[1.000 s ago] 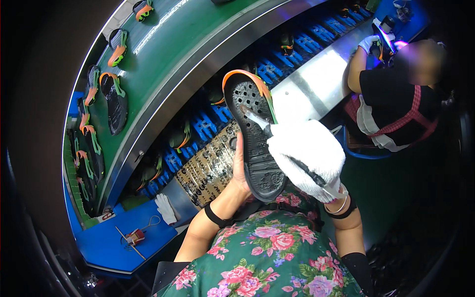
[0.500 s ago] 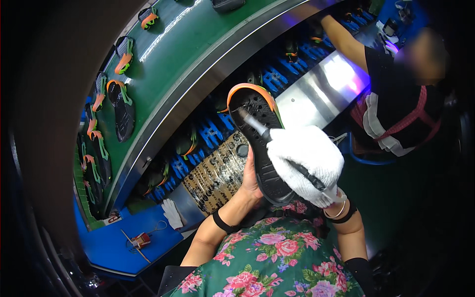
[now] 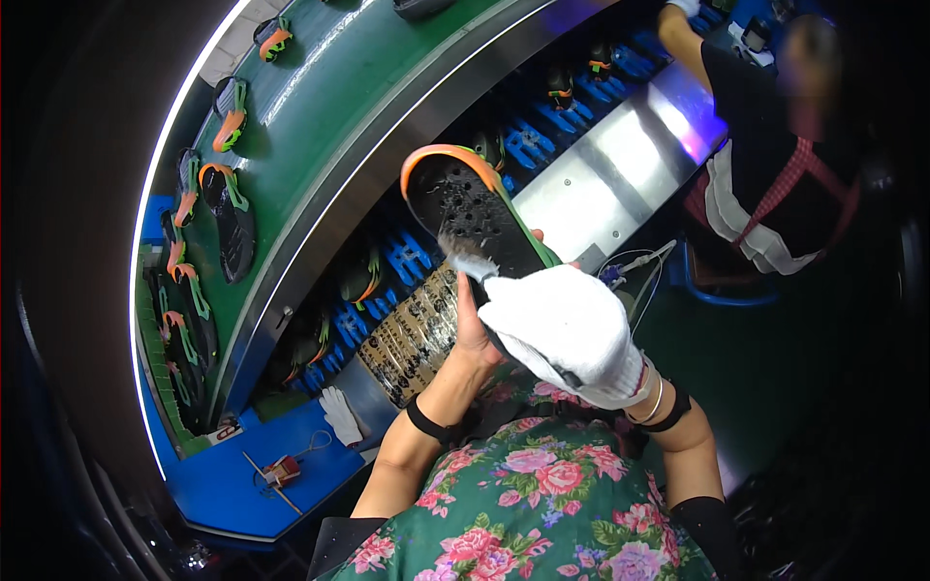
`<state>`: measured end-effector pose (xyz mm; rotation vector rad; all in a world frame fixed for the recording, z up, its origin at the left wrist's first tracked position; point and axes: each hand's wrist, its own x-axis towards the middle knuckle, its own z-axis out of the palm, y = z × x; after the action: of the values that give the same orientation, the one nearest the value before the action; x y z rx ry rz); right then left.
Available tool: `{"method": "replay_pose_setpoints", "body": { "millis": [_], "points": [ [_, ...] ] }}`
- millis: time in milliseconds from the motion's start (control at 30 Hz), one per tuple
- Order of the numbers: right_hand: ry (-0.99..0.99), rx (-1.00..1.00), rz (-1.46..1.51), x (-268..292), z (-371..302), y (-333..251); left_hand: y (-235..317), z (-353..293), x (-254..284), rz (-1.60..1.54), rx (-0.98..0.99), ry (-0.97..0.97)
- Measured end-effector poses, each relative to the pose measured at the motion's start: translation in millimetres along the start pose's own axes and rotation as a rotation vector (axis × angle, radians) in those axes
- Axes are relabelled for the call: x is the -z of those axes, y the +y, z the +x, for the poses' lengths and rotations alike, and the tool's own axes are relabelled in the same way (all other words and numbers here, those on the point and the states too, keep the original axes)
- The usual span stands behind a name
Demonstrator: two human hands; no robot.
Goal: Applying adhesive or primer to the bottom of shoe soles using a brush.
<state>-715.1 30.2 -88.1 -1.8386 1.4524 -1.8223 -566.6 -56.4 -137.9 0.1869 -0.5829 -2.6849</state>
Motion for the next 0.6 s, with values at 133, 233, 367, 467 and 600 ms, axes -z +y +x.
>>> {"method": "replay_pose_setpoints", "body": {
  "millis": [133,233,367,467,600],
  "points": [
    [-0.074,-0.068,0.072,26.1,-12.4,-2.6,-10.0,-4.3,-1.0,-0.363,-0.195,0.094],
    [-0.068,-0.155,0.074,14.5,-27.9,0.1,-6.1,4.8,-5.8,-0.247,-0.134,0.160],
    [-0.174,-0.052,0.133,12.2,-15.1,-7.3,-0.4,9.4,6.7,-0.267,-0.054,0.062],
    [-0.079,-0.105,0.181,22.2,-0.3,0.6,2.4,13.7,-2.5,-0.323,-0.182,0.246],
    [-0.118,-0.040,-0.008,7.8,-11.1,12.4,17.6,22.5,5.7,-0.194,-0.150,0.144]
  ]
}}
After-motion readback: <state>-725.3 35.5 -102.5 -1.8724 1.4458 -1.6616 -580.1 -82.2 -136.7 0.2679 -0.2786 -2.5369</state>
